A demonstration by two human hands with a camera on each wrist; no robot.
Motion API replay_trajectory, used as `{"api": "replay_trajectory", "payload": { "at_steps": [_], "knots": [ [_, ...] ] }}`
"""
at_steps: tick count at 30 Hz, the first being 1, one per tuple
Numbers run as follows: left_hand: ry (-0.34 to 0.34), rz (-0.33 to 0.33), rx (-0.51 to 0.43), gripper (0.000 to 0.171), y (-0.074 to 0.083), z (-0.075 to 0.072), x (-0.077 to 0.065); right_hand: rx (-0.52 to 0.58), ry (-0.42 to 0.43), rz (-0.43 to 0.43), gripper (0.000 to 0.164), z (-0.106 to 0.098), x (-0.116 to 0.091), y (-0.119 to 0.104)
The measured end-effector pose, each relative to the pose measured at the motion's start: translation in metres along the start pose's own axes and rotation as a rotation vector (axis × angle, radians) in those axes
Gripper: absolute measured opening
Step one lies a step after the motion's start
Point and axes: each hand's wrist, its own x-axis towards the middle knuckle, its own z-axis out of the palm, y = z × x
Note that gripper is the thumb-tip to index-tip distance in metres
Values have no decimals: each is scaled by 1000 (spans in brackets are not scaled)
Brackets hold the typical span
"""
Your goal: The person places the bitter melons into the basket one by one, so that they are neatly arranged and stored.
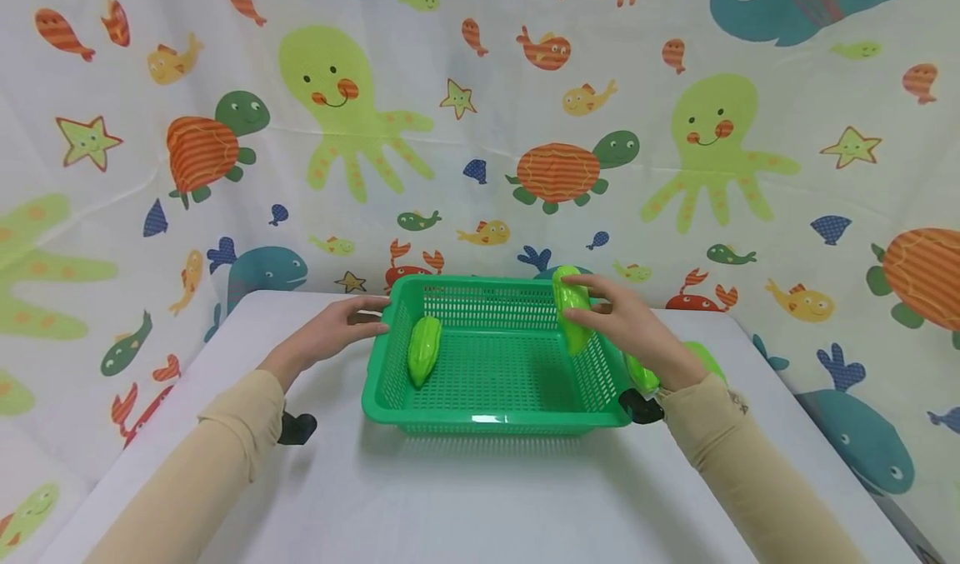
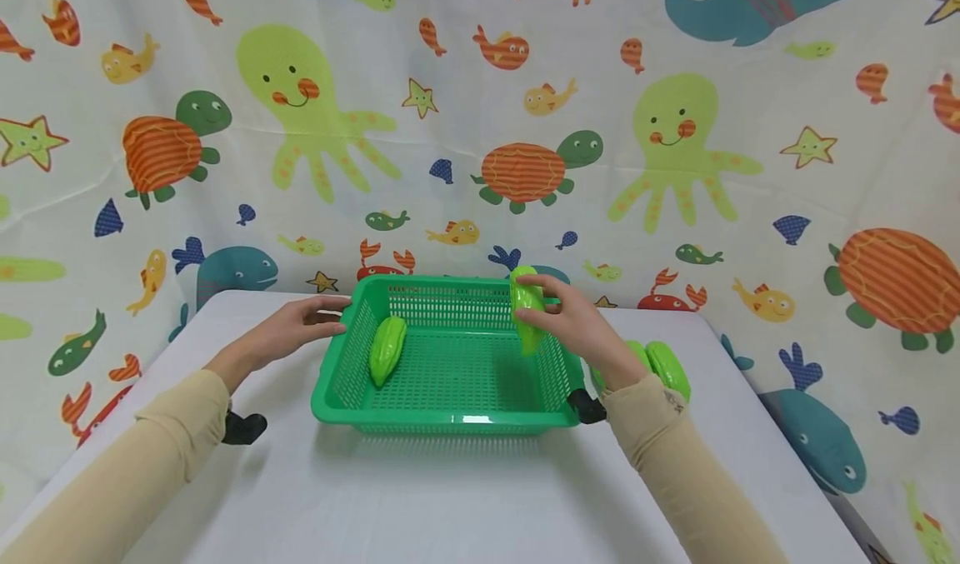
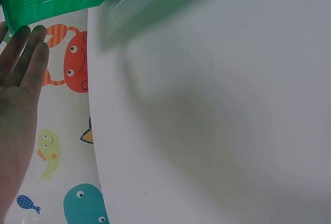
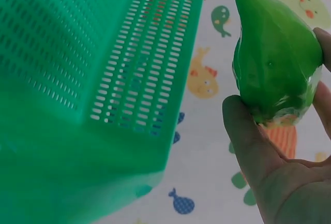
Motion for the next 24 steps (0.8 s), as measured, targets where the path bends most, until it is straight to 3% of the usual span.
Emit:
{"api": "replay_trajectory", "payload": {
  "at_steps": [7, 24],
  "knots": [
    [3, 1, -14, 69, -2, 0, -2, -3, -23, -41, 54, 14, 16, -8],
    [-5, 1, 6, 70, 0, 0, 0, 55, -75, 44, 53, 42, 46, -20]
  ]
}}
